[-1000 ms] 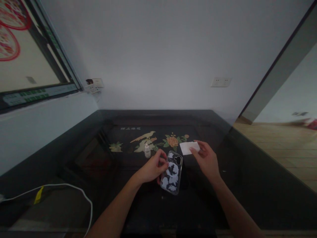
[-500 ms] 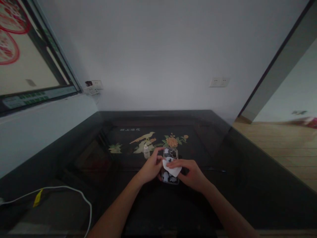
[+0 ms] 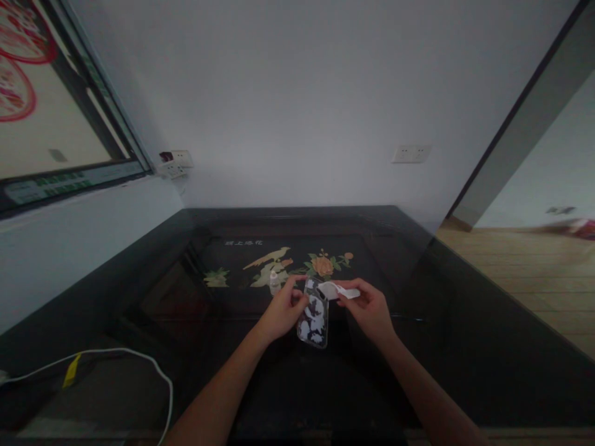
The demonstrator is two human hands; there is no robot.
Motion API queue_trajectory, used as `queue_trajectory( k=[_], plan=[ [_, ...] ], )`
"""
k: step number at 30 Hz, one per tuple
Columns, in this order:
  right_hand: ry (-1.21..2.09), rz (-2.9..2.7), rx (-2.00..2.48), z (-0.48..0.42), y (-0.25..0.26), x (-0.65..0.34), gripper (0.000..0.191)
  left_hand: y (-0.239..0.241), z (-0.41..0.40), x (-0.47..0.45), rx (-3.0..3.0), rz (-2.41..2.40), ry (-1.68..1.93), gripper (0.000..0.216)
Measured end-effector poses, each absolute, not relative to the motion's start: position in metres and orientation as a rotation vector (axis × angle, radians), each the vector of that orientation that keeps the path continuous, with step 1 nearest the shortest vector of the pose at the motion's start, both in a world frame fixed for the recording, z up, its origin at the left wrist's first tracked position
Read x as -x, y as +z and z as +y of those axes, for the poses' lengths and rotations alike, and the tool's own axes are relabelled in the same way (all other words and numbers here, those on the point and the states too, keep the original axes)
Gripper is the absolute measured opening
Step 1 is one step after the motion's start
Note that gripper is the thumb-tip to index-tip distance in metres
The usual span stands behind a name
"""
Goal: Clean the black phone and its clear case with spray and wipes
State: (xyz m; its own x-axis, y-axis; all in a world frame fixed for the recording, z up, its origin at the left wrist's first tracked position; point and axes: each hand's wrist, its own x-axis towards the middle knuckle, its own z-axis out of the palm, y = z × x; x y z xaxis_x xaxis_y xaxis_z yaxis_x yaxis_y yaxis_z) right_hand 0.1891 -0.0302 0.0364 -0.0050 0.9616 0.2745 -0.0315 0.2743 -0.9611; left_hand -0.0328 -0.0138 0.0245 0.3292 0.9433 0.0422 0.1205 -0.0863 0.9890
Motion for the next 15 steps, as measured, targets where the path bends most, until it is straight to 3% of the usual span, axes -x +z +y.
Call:
queue_trajectory(
  k=[4, 15],
  plan=[
    [0.806, -1.269, 1.000, -0.024, 0.031, -0.196, 0.022, 0.025, -0.017, 0.033, -1.553, 1.000, 0.891, 0.045],
    [0.754, -1.754, 0.956, -0.033, 0.032, -0.183, 0.022, 0.024, -0.015, 0.032, -1.521, 0.985, 0.957, 0.052]
  ],
)
